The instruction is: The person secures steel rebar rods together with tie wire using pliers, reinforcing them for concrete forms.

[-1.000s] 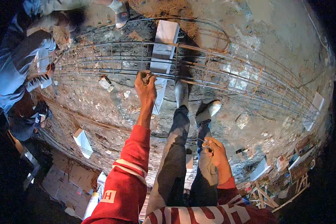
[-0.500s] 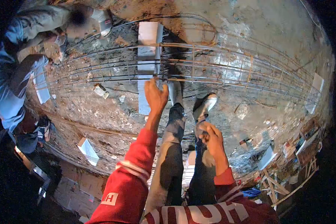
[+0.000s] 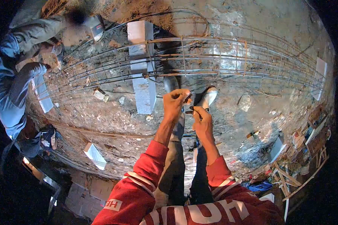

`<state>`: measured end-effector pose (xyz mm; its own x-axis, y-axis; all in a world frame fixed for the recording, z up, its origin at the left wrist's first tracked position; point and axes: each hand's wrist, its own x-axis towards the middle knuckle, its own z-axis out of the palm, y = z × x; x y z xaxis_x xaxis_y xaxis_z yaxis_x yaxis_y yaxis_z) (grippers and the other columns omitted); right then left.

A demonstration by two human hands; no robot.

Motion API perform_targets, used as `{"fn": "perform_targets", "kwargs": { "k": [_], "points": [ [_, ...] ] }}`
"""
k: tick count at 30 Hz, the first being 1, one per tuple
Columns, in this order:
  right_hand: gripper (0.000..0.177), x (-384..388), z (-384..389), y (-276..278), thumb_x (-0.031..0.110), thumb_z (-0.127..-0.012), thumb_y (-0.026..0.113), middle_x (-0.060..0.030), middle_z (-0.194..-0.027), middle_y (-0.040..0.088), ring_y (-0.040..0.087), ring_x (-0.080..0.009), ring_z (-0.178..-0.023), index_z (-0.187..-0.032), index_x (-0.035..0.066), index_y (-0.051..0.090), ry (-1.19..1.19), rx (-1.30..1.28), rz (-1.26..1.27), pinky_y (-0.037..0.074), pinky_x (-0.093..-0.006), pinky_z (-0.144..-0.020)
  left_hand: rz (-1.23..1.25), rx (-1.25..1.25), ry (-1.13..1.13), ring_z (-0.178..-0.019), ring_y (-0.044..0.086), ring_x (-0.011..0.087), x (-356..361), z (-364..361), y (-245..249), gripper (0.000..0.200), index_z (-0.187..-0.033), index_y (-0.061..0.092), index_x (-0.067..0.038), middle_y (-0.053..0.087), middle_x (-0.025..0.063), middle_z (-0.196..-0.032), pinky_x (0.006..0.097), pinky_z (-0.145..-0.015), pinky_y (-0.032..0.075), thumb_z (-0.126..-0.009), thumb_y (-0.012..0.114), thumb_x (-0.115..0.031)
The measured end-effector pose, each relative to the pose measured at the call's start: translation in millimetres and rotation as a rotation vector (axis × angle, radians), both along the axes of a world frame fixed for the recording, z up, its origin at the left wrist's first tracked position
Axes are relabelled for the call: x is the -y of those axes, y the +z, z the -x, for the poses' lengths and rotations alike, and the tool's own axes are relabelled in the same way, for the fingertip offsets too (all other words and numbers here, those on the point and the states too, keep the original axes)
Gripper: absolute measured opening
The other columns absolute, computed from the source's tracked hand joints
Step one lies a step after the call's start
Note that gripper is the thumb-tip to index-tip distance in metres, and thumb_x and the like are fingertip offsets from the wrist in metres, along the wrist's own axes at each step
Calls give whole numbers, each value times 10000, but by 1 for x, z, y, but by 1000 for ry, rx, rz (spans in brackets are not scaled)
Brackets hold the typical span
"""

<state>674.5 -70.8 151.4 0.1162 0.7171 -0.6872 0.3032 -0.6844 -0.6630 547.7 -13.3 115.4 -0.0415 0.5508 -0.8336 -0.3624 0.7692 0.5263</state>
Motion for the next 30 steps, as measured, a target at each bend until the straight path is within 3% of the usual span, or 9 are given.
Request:
{"fn": "perform_targets", "kwargs": {
  "k": [6, 8, 10, 14, 16, 19, 22, 26, 30],
  "points": [
    [162, 3, -21, -2, 105, -879, 563, -96, -777, 633, 571, -128, -502, -956, -15, 640, -35, -241, 463, 426, -273, -436, 69, 89, -121, -611, 607, 141, 22, 12, -12, 252, -823, 644, 27, 648, 77, -741, 262, -583, 516, -858, 690, -218],
    [174, 13, -23, -7, 119, -864, 597, -69, -738, 622, 528, -110, -483, -986, 1, 638, -4, -258, 455, 413, -270, -424, 216, 191, -303, -609, 604, 134, 17, 17, -16, 265, -814, 649, 6, 651, 54, -735, 249, -581, 507, -864, 683, -252],
    [235, 12, -14, -5, 163, -859, 628, -62, -733, 622, 502, -100, -480, -1034, 6, 626, -395, -434, 426, 385, -260, -420, 179, 155, -317, -618, 602, 122, 10, 23, -25, 285, -825, 666, -8, 659, 45, -743, 242, -584, 500, -848, 697, -290],
    [265, 15, -6, -46, 252, -856, 641, -2, -676, 567, 468, -73, -501, -1066, 92, 652, -408, -395, 289, 330, -249, -440, 69, 14, -536, -592, 613, 135, -20, 29, -35, 294, -815, 694, -14, 658, 73, -691, 262, -587, 498, -728, 801, -274],
    [253, 23, 5, -75, 247, -882, 614, 18, -706, 560, 429, -59, -488, -1085, 99, 638, -555, -417, 376, 312, -228, -434, -212, -272, -951, -679, 636, 177, -36, 39, -50, 369, -904, 684, 8, 688, 92, -795, 310, -649, 516, -705, 810, -276],
    [261, 15, 14, -103, 242, -921, 565, 43, -737, 554, 394, -48, -465, -1147, 118, 609, -766, -471, 599, 304, -217, -419, -672, -719, -848, -789, 674, 270, -52, 48, -92, 377, -993, 652, 14, 690, 155, -883, 356, -702, 522, -731, 769, -230],
    [230, 39, 21, -186, 254, -935, 543, 52, -725, 544, 397, -60, -435, -1127, 138, 594, -948, -882, 578, 323, -243, -383, -666, -943, -921, -807, 667, 332, -59, 48, -133, 317, -988, 655, -8, 681, 180, -869, 385, -711, 525, -769, 726, -226],
    [110, -9, 45, -213, 269, -927, 575, 61, -605, 434, 336, -58, -395, -927, 161, 557, -864, -1190, 307, 281, -237, -356, -490, -802, -1017, -789, 646, 389, -68, 37, -144, 215, -901, 690, -39, 671, 208, -856, 442, -704, 515, -789, 660, -221],
    [184, -31, 33, -191, 259, -926, 579, 64, -602, 438, 331, -52, -411, -1070, 144, 578, -806, -1046, 377, 268, -226, -379, -376, -511, -944, -730, 679, 307, -79, 31, -155, 208, -857, 719, -60, 673, 200, -769, 371, -673, 518, -798, 664, -252]
  ]
}}
